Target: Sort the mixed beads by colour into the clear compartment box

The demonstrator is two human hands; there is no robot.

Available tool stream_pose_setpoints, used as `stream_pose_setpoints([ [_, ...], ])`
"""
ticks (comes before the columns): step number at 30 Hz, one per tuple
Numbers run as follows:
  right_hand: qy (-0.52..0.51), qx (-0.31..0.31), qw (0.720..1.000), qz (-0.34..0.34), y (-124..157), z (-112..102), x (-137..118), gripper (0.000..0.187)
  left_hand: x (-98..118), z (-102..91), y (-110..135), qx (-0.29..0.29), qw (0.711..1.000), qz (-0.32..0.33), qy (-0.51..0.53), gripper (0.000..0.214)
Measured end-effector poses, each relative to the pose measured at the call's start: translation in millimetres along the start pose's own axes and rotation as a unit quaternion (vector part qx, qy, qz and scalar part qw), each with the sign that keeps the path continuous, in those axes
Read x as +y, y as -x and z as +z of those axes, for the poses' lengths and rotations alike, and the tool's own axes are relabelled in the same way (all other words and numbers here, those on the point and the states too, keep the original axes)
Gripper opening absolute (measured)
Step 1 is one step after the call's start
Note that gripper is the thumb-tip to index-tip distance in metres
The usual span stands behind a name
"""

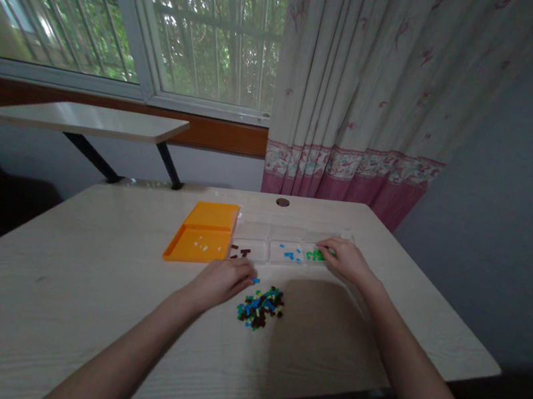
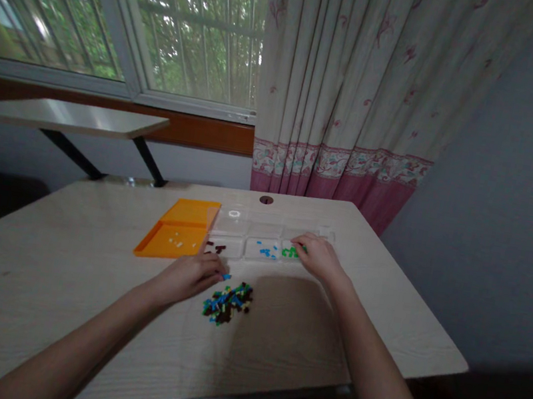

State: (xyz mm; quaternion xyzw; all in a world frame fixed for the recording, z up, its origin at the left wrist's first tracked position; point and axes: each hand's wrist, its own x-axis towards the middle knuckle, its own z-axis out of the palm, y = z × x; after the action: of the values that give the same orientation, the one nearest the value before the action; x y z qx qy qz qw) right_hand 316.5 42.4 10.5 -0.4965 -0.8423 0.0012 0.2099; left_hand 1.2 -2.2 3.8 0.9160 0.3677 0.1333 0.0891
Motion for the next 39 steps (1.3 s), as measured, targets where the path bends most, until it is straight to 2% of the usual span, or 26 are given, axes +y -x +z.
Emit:
stream_pose_setpoints([
  [6,-0.076,0.014,0.988,-0.134,3.5,32.0,-71.3,0.02,6.6,5.1,-2.2,0.091,0.995,0.011,0.037,0.025],
  [10,-0.103,0.029,0.979,-0.174,6.6,42.6,-92.9,0.019,9.2,6.0,-4.2,0.109,0.993,0.026,0.045,0.023],
  [17,-0.102,0.076,0.977,-0.17,4.7,40.4,-81.6,0.014,16.1,4.3,-7.6,0.116,0.99,0.01,0.082,0.022],
  [19,-0.093,0.104,0.977,-0.162,3.0,38.4,-75.4,0.014,16.0,6.3,-8.2,0.092,0.992,0.019,0.081,0.023],
  [23,-0.092,0.153,0.973,-0.148,0.6,33.4,-67.2,0.015,14.4,11.5,-8.9,0.009,0.997,0.053,0.049,0.034],
  [26,-0.097,0.167,0.97,-0.146,0.3,30.1,-67.2,0.015,13.5,12.8,-9.1,-0.019,0.998,0.046,0.025,0.037],
  [31,-0.111,0.198,0.961,-0.157,0.3,27.0,-71.4,0.013,13.0,10.5,-8.6,-0.017,0.999,0.026,0.02,0.033],
  [39,-0.126,0.216,0.954,-0.163,0.3,24.3,-73.3,0.013,19.4,9.3,-9.7,-0.028,0.999,0.045,0.004,0.038],
])
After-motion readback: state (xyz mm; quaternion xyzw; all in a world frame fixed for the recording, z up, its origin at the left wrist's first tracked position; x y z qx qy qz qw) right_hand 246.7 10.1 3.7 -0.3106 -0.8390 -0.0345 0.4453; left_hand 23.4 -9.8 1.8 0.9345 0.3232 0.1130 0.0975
